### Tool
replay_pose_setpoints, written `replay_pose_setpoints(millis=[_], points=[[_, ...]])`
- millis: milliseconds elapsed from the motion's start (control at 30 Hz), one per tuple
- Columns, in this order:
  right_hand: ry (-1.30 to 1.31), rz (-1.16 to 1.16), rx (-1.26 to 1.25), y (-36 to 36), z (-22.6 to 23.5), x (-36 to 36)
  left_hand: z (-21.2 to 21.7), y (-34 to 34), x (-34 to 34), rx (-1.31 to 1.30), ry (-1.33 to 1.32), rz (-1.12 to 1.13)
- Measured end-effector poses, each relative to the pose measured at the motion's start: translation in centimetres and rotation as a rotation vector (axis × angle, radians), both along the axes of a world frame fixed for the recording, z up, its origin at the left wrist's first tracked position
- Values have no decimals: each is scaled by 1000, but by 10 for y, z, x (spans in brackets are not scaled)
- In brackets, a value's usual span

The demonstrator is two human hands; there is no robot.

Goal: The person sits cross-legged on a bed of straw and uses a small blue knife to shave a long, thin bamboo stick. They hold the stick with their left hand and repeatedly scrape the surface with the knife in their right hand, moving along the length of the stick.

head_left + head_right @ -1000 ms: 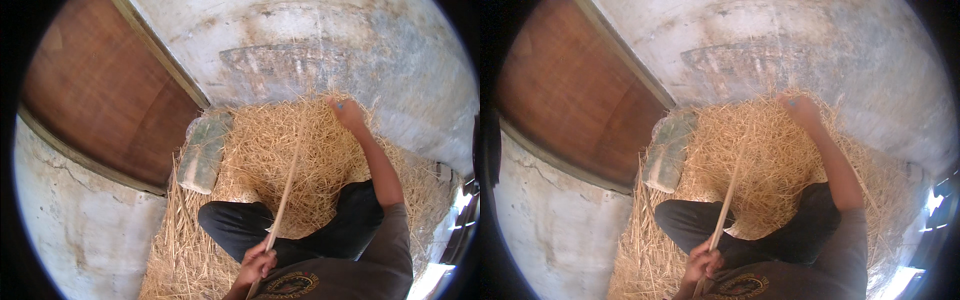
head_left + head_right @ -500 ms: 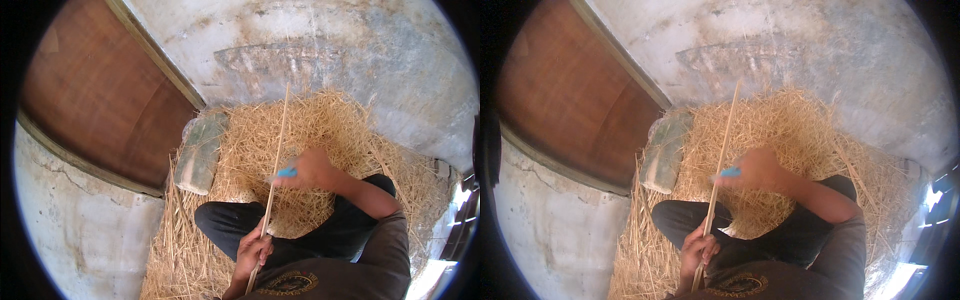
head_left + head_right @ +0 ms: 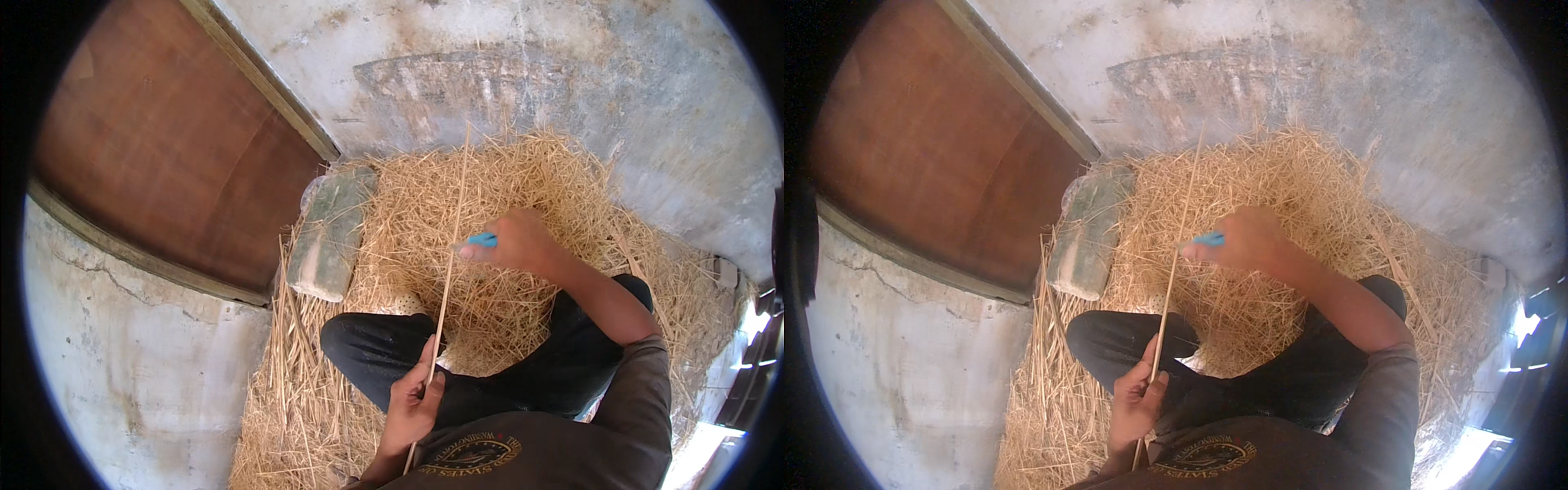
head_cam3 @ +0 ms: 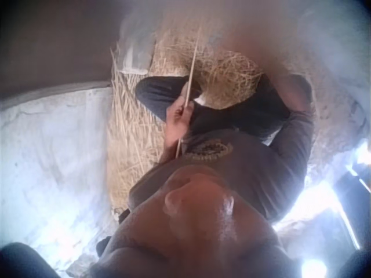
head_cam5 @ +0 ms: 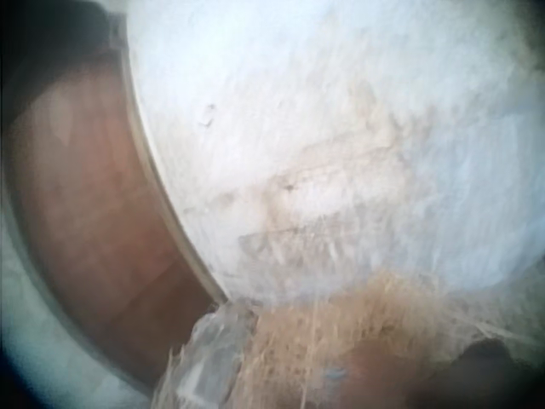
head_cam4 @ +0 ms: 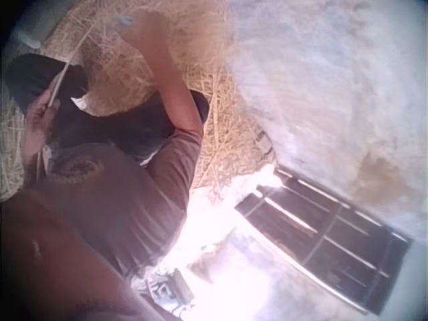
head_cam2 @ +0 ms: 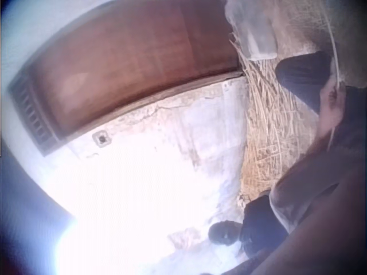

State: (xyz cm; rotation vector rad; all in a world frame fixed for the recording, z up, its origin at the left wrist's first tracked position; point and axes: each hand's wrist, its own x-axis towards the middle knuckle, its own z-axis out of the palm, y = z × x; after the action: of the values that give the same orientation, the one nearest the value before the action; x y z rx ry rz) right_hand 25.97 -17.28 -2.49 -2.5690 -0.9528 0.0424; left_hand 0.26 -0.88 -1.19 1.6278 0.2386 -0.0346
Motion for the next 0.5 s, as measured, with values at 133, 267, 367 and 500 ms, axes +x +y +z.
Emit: replay_pose_setpoints(millis=[133, 267, 367, 500], points=[[-44, 76, 90, 6, -8, -19, 5, 2, 1, -58, 30, 21], [-107, 18, 151, 5, -9, -4, 3, -3, -2, -44, -31, -4], [-104, -118, 140, -4, -17, 10, 5, -2, -3, -89, 76, -48], [-136, 160, 168, 9, -14, -31, 1, -1, -3, -70, 2, -26]])
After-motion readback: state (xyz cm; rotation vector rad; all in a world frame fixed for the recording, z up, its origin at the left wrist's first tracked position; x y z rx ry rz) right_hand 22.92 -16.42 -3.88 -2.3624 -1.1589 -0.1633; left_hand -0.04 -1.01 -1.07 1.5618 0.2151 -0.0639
